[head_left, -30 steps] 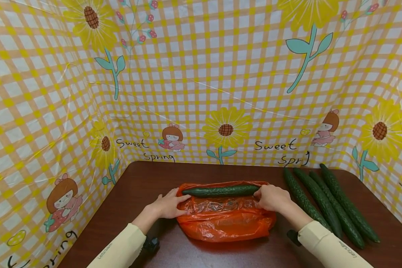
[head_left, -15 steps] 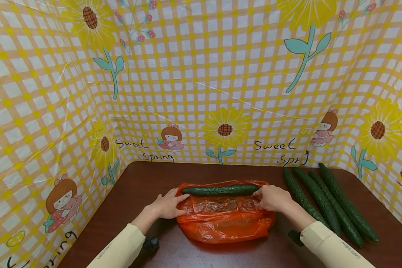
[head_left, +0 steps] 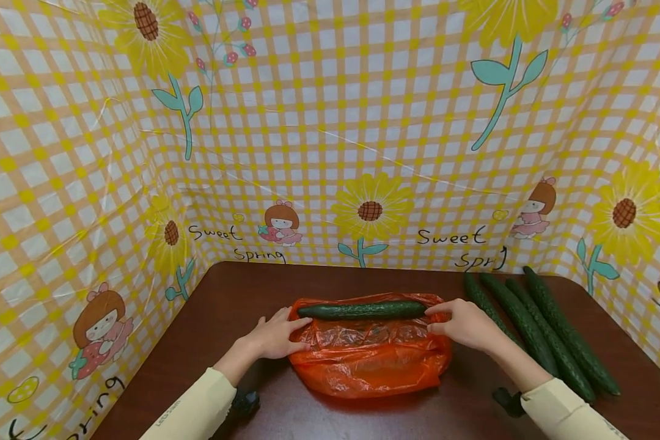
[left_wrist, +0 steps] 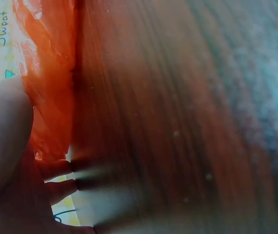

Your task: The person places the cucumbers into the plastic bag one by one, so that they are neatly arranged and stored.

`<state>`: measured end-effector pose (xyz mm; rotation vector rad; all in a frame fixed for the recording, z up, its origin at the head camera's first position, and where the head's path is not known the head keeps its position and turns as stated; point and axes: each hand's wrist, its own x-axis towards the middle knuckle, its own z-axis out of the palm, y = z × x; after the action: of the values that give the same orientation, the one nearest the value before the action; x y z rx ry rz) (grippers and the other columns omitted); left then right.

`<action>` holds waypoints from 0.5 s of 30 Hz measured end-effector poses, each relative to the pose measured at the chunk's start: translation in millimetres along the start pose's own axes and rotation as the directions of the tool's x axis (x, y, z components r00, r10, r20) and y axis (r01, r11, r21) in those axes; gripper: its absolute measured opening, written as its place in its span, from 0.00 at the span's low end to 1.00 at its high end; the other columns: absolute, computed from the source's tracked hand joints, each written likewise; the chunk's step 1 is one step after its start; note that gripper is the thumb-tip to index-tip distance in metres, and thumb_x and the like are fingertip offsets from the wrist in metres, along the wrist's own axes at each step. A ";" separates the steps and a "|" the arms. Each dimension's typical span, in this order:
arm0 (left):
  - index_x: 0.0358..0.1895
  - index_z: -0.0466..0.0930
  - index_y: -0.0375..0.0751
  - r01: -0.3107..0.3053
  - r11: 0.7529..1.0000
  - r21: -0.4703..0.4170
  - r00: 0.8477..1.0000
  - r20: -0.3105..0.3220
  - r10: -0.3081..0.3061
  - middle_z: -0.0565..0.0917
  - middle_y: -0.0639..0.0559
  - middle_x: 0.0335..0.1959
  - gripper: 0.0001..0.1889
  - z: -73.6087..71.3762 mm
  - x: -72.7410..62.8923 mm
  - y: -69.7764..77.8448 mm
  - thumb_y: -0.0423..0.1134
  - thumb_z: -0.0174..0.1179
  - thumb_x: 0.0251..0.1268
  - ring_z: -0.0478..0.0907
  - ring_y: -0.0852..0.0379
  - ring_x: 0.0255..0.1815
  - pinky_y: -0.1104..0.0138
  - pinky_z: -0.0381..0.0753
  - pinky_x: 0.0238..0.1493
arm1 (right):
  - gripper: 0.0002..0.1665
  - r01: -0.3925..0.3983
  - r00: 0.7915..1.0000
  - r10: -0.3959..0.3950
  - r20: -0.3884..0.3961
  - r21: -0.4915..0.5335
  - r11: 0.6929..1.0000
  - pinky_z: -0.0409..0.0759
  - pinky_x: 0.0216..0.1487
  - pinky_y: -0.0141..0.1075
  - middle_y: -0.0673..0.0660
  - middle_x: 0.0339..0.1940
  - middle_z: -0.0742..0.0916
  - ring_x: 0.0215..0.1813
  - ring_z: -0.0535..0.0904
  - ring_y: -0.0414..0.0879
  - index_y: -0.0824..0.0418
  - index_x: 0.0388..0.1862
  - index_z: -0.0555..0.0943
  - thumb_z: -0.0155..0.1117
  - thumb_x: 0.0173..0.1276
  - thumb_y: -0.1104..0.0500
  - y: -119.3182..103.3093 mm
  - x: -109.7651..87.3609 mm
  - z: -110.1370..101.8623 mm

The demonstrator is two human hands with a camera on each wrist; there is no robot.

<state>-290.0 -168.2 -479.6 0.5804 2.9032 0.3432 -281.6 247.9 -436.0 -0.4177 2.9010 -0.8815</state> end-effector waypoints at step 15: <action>0.78 0.63 0.60 0.012 0.999 0.033 1.000 0.009 -0.012 0.54 0.37 0.81 0.39 1.5 -2.5 1.7 0.71 0.54 0.66 0.48 0.39 0.82 0.28 0.49 0.70 | 0.37 -0.077 0.993 0.088 -0.075 0.148 0.986 0.60 0.21 0.36 0.47 0.16 0.64 0.18 0.55 0.39 0.66 0.68 0.76 0.67 0.69 0.43 29.5 -30.3 -19.2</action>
<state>-286.7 -167.4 -480.4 0.5678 2.9072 0.2912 -262.4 290.2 -436.6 -0.2536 2.8764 -1.1111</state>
